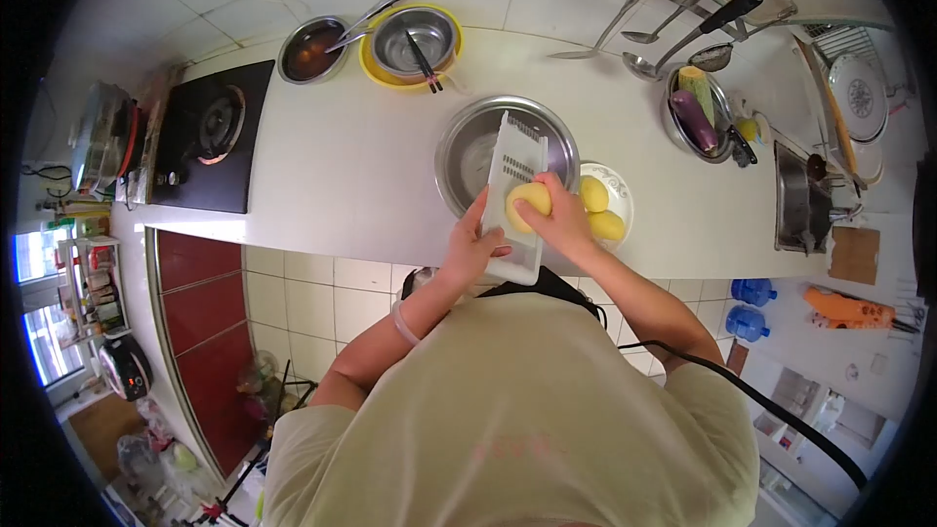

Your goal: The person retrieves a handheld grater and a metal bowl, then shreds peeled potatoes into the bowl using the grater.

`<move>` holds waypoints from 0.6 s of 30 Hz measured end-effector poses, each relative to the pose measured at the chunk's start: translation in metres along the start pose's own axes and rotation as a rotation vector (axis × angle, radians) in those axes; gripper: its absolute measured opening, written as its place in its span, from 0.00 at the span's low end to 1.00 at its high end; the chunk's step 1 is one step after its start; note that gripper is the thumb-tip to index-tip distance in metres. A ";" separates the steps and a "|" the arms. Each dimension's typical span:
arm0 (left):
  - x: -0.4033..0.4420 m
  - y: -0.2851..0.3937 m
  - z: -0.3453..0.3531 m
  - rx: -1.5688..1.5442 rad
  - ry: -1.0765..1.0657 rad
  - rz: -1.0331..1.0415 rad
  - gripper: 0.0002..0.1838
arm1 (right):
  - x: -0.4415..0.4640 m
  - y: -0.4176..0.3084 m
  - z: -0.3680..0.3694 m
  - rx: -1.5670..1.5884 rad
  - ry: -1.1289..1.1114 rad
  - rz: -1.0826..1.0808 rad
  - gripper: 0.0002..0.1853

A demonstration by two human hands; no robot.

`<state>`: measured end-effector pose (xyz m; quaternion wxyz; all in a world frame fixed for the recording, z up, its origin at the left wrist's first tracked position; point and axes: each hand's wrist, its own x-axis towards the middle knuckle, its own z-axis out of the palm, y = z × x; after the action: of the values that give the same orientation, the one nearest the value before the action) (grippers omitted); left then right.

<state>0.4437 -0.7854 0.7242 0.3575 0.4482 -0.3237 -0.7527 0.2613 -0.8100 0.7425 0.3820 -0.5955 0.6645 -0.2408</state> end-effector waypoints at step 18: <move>-0.015 0.007 0.008 0.078 -0.083 0.026 0.38 | 0.100 0.056 -0.009 -0.043 0.379 0.084 0.30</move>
<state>0.4438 -0.7750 0.7394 0.3358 0.4259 -0.3730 -0.7528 0.2200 -0.8992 0.6825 0.2470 -0.5191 0.7539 -0.3181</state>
